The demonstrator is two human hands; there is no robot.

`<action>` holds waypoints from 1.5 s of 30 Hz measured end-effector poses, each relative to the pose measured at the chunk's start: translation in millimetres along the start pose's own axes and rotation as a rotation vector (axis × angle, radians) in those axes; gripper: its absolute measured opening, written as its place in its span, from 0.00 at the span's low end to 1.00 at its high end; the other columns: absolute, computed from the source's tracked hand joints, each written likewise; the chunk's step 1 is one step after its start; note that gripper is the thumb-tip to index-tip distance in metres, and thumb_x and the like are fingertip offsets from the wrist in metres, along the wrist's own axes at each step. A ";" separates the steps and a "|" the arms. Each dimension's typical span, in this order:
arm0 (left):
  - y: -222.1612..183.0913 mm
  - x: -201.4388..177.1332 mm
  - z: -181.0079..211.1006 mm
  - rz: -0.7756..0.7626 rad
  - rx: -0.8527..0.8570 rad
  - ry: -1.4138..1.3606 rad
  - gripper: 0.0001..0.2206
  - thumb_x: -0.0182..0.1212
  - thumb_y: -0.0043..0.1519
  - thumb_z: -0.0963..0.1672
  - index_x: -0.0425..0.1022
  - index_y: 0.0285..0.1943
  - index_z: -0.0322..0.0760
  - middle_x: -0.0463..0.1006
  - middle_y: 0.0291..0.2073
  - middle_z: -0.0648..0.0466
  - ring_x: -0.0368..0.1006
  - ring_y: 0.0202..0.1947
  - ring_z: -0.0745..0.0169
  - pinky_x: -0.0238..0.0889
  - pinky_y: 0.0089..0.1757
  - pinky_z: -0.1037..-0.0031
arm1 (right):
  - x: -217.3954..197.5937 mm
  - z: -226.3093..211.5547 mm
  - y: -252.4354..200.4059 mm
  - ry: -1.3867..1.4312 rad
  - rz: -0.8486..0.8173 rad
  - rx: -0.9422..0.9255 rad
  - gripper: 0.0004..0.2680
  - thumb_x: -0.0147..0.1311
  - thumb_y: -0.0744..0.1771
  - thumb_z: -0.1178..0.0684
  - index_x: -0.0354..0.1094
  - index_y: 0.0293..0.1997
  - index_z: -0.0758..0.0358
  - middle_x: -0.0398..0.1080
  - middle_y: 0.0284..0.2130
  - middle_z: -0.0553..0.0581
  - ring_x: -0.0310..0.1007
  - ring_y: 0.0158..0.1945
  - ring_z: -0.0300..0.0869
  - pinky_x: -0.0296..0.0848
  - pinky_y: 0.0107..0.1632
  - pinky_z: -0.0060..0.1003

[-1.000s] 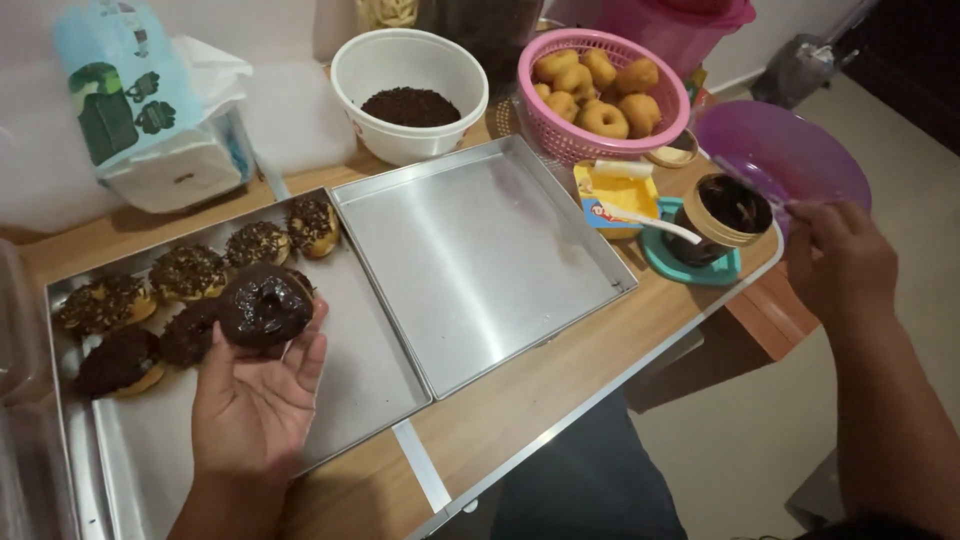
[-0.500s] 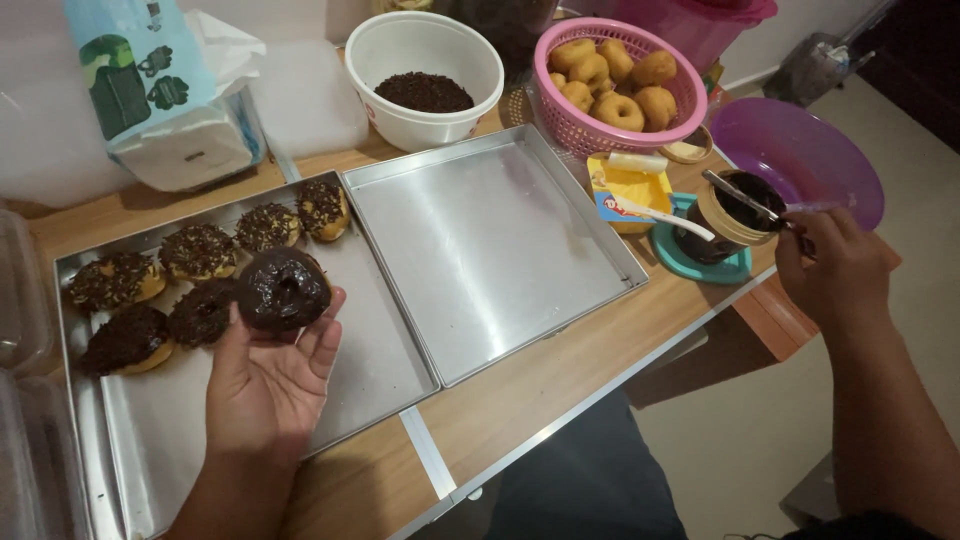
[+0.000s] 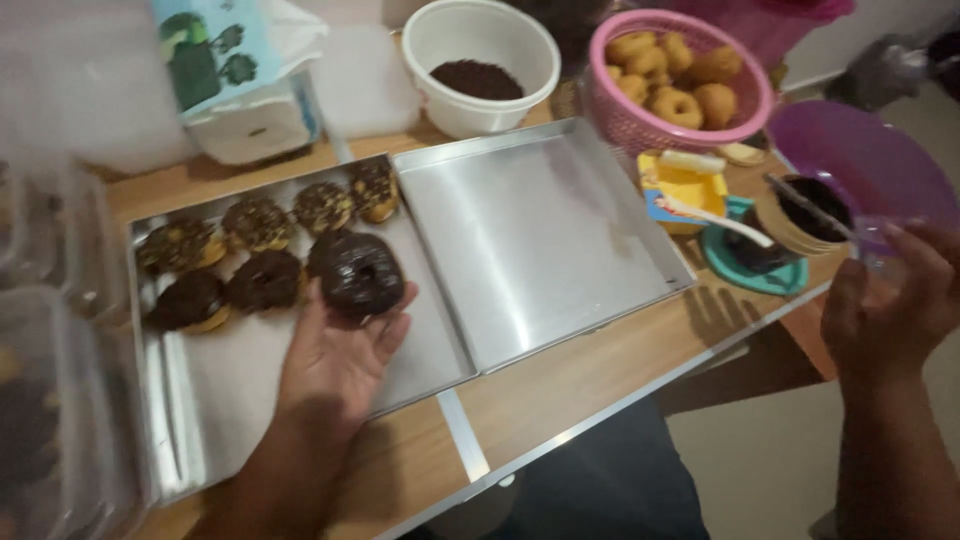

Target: Decorating donuts by spreading chocolate topping with a knife and adding yellow filling with a spoon.

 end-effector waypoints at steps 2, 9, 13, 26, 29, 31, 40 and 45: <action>-1.0 -4.0 -5.7 -0.041 0.013 0.004 0.26 0.50 0.64 0.54 0.65 0.71 0.45 0.75 0.62 0.42 0.73 0.60 0.34 0.70 0.47 0.64 | 14.5 -46.0 16.3 0.162 0.074 0.041 0.09 0.51 0.73 0.66 0.61 0.59 0.83 0.63 0.54 0.83 0.65 0.58 0.72 0.66 0.66 0.66; -13.5 -1.9 -18.7 -0.390 -0.170 -0.053 0.24 0.44 0.70 0.55 0.74 0.63 0.36 0.80 0.54 0.38 0.78 0.52 0.40 0.77 0.46 0.57 | 62.7 -193.2 45.9 1.143 -0.127 0.563 0.14 0.52 0.68 0.56 0.61 0.59 0.72 0.66 0.54 0.69 0.70 0.60 0.56 0.71 0.59 0.49; -23.6 1.8 -26.0 -0.440 -0.240 0.007 0.27 0.39 0.72 0.54 0.73 0.63 0.29 0.79 0.53 0.31 0.78 0.50 0.34 0.79 0.41 0.56 | 97.1 -241.4 55.0 1.621 -0.247 0.787 0.20 0.57 0.65 0.49 0.63 0.59 0.72 0.69 0.55 0.72 0.73 0.58 0.57 0.75 0.53 0.49; -29.2 4.6 -50.3 -0.562 -0.388 0.044 0.26 0.45 0.73 0.54 0.68 0.65 0.28 0.78 0.52 0.29 0.79 0.47 0.35 0.76 0.44 0.49 | 109.9 -270.1 37.1 2.128 -0.460 0.987 0.33 0.74 0.55 0.54 0.59 0.63 0.78 0.69 0.53 0.81 0.74 0.56 0.66 0.77 0.53 0.59; -33.6 10.2 -47.6 -0.565 -0.415 0.097 0.30 0.47 0.69 0.57 0.67 0.67 0.30 0.78 0.54 0.34 0.79 0.48 0.41 0.77 0.45 0.55 | 98.4 -273.4 56.5 2.168 -0.490 0.955 0.31 0.77 0.58 0.51 0.61 0.62 0.74 0.70 0.53 0.74 0.74 0.54 0.59 0.77 0.53 0.51; -34.4 12.5 -45.6 -0.559 -0.431 0.141 0.34 0.49 0.65 0.59 0.66 0.70 0.32 0.78 0.56 0.40 0.79 0.51 0.47 0.77 0.46 0.60 | 91.2 -276.5 74.1 2.215 -0.541 0.931 0.28 0.79 0.61 0.49 0.62 0.62 0.69 0.71 0.54 0.69 0.75 0.53 0.54 0.76 0.52 0.45; -33.4 12.3 -40.4 -0.715 -0.453 -0.062 0.41 0.31 0.68 0.66 0.68 0.68 0.31 0.74 0.60 0.38 0.69 0.64 0.36 0.65 0.60 0.47 | 180.0 -178.8 152.6 1.834 -0.376 0.768 0.33 0.69 0.59 0.44 0.55 0.70 0.64 0.70 0.54 0.71 0.78 0.52 0.59 0.82 0.44 0.43; -34.2 11.9 -37.4 -0.817 -0.436 -0.098 0.45 0.28 0.66 0.68 0.68 0.70 0.33 0.71 0.63 0.36 0.67 0.65 0.30 0.60 0.64 0.42 | 292.6 -104.4 222.2 1.507 -0.202 0.934 0.10 0.57 0.69 0.58 0.62 0.54 0.52 0.70 0.41 0.51 0.76 0.39 0.39 0.82 0.39 0.33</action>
Point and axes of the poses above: each hand's wrist, its own y-axis towards the middle knuckle, its own x-axis out of the palm, z = x × y, the point moved 1 cm from there along y, towards the middle knuckle
